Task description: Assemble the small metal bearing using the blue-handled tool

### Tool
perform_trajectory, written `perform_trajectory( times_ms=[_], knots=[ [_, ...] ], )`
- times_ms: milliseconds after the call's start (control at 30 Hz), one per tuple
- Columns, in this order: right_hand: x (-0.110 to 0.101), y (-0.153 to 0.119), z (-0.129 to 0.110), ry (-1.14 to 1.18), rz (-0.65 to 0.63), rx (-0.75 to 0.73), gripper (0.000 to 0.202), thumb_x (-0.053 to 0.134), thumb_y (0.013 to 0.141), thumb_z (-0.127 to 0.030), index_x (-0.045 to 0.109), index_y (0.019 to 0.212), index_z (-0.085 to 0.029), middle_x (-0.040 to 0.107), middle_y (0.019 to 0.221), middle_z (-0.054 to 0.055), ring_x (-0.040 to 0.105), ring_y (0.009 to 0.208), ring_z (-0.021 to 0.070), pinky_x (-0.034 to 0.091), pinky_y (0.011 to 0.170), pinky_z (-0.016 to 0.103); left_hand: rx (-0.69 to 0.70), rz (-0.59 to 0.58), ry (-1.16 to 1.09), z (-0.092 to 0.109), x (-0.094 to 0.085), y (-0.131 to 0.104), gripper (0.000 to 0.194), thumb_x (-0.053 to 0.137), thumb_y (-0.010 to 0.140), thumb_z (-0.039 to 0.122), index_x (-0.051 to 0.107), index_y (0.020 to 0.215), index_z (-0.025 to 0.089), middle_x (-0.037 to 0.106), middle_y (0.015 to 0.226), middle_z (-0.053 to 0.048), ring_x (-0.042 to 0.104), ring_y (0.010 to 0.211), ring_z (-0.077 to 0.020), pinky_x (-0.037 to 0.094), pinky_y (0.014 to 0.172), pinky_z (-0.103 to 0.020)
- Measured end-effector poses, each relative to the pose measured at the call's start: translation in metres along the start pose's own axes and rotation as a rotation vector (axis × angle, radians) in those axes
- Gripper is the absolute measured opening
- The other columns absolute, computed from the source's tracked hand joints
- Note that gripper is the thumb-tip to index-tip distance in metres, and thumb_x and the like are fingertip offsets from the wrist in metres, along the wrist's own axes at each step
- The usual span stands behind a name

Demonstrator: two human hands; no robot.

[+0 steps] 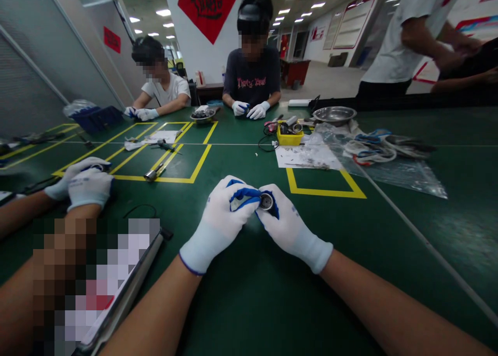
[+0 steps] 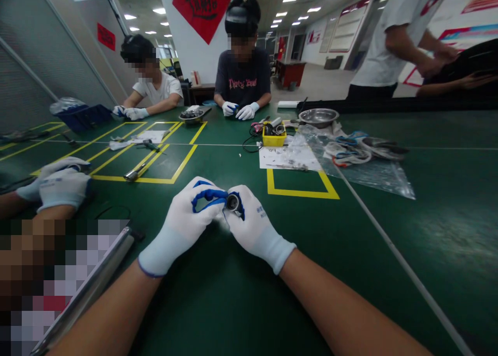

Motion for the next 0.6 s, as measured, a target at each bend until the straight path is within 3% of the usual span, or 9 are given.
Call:
perform_trajectory(
  times_ms=[367, 600],
  knots=[
    [0.005, -0.002, 0.0, -0.004, -0.069, 0.002, 0.013, 0.056, 0.09, -0.015, 0.055, 0.099, -0.023, 0.062, 0.096, 0.004, 0.062, 0.092, 0.023, 0.053, 0.085, 0.041, 0.148, -0.071, 0.153, 0.009, 0.011, -0.004, 0.013, 0.079, 0.087, 0.014, 0.08, 0.097, 0.022, 0.07, 0.096, -0.003, 0.064, 0.095, -0.0207, 0.055, 0.084, -0.034],
    [0.008, -0.002, -0.005, -0.008, -0.105, 0.019, 0.014, 0.057, 0.088, -0.013, 0.056, 0.096, -0.024, 0.063, 0.094, 0.004, 0.061, 0.092, 0.0247, 0.053, 0.086, 0.042, 0.111, -0.116, 0.206, 0.01, 0.016, -0.003, 0.007, 0.076, 0.091, 0.023, 0.081, 0.093, 0.027, 0.069, 0.093, -0.002, 0.063, 0.091, -0.021, 0.055, 0.087, -0.037]
  ],
)
Point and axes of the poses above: each hand's wrist, its own y-axis towards the middle knuckle, its own x-axis out of the palm, z = x × y, the point moved 10 cm from there along y, towards the middle knuckle
